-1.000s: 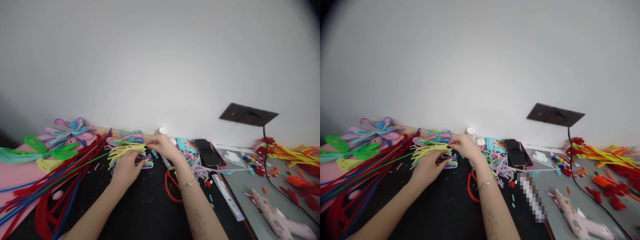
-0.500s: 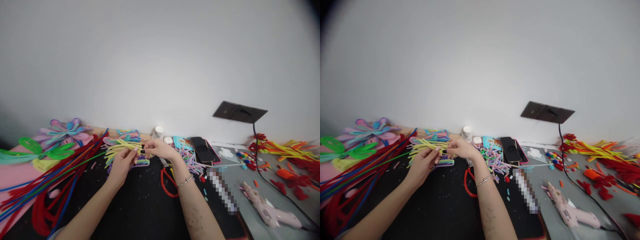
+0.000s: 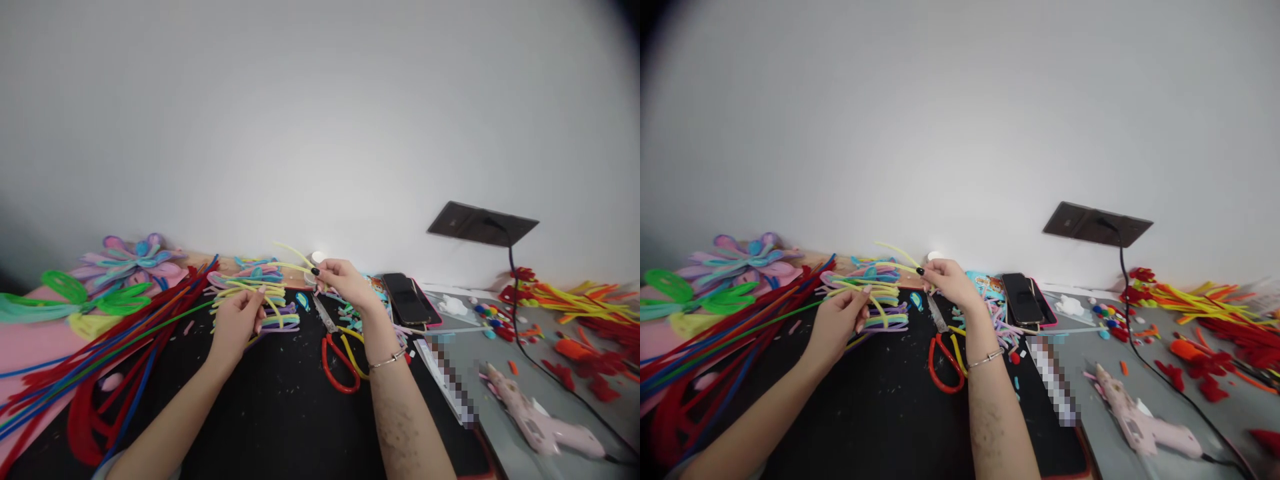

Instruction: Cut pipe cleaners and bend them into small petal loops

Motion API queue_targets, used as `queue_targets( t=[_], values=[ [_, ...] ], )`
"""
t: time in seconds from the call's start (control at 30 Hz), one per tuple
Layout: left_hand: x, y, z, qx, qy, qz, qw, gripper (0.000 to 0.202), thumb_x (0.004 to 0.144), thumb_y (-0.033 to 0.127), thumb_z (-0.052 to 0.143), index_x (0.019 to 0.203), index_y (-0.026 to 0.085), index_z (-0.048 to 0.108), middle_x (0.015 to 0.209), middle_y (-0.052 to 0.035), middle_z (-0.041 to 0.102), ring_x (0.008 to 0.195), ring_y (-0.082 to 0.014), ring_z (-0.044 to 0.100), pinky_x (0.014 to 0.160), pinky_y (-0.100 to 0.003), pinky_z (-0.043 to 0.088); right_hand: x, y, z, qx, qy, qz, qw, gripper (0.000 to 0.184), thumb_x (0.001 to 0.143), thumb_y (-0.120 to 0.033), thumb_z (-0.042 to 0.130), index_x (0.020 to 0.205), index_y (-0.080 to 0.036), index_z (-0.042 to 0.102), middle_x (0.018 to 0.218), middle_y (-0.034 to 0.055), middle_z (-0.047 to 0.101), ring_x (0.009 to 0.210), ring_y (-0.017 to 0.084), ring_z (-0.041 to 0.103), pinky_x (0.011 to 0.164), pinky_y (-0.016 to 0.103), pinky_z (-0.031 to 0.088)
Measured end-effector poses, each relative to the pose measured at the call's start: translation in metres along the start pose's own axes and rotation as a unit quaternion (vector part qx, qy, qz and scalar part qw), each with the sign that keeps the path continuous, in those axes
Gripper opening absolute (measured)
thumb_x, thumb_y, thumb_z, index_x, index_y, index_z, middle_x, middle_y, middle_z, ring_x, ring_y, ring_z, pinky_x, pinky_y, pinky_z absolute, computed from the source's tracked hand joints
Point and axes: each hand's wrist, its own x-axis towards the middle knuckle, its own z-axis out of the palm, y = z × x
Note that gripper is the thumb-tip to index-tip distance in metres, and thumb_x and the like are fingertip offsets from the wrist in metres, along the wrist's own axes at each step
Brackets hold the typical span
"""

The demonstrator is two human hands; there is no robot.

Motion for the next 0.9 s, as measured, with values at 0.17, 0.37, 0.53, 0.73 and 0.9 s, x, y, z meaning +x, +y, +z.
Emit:
queue_targets(
  t=[0.17,0.37,0.53,0.73,0.9],
  values=[
    [-0.004,0.005,0.004,-0.087,-0.081,-0.035,0.992,0.035,0.078,0.043,0.057,0.058,0.016,0.051,0.041,0.0058,0.045,0.028,-0.0032,0.030,0.032,-0.017,0.017,-0.003,-0.006,0.002,0.023,-0.047,0.015,0.998,0.013,0.077,-0.022,0.056,0.066,-0.015,0.054,0.051,-0.0049,0.054,0.048,0.007,0.049,0.050,0.018,0.038],
    [-0.011,0.005,0.010,-0.218,-0.148,-0.072,0.962,0.025,0.073,0.038,0.065,0.083,0.015,0.062,0.060,0.0046,0.051,0.047,-0.0041,0.043,0.046,-0.016,0.036,0.001,-0.005,0.026,-0.002,-0.199,0.075,0.977,0.012,0.074,-0.014,0.053,0.062,-0.016,0.052,0.050,-0.0041,0.057,0.047,0.008,0.055,0.049,0.019,0.044],
    [-0.008,0.001,0.012,-0.223,-0.075,-0.075,0.969,0.026,0.067,0.035,0.071,0.075,0.012,0.061,0.062,0.0026,0.053,0.059,-0.0069,0.049,0.054,-0.016,0.044,0.003,0.002,0.034,-0.001,-0.242,0.104,0.965,0.015,0.079,-0.020,0.049,0.064,-0.018,0.049,0.055,-0.0029,0.061,0.042,0.007,0.051,0.048,0.021,0.045],
    [-0.007,0.000,0.012,-0.210,-0.018,-0.062,0.976,0.028,0.063,0.035,0.074,0.063,0.012,0.058,0.057,0.0034,0.053,0.055,-0.0068,0.049,0.052,-0.016,0.045,0.007,0.004,0.036,-0.125,-0.208,0.013,0.970,0.016,0.073,-0.019,0.055,0.058,-0.013,0.055,0.049,-0.0067,0.045,0.044,0.004,0.033,0.041,0.018,0.024],
    [-0.004,-0.004,0.011,-0.170,0.018,-0.040,0.984,0.023,0.063,0.032,0.073,0.061,0.013,0.060,0.054,0.0032,0.055,0.053,-0.0075,0.051,0.052,-0.016,0.045,0.008,0.001,0.036,-0.162,-0.204,0.023,0.965,0.019,0.074,-0.020,0.054,0.056,-0.012,0.055,0.047,-0.0066,0.040,0.045,0.004,0.033,0.043,0.019,0.024]
  ],
)
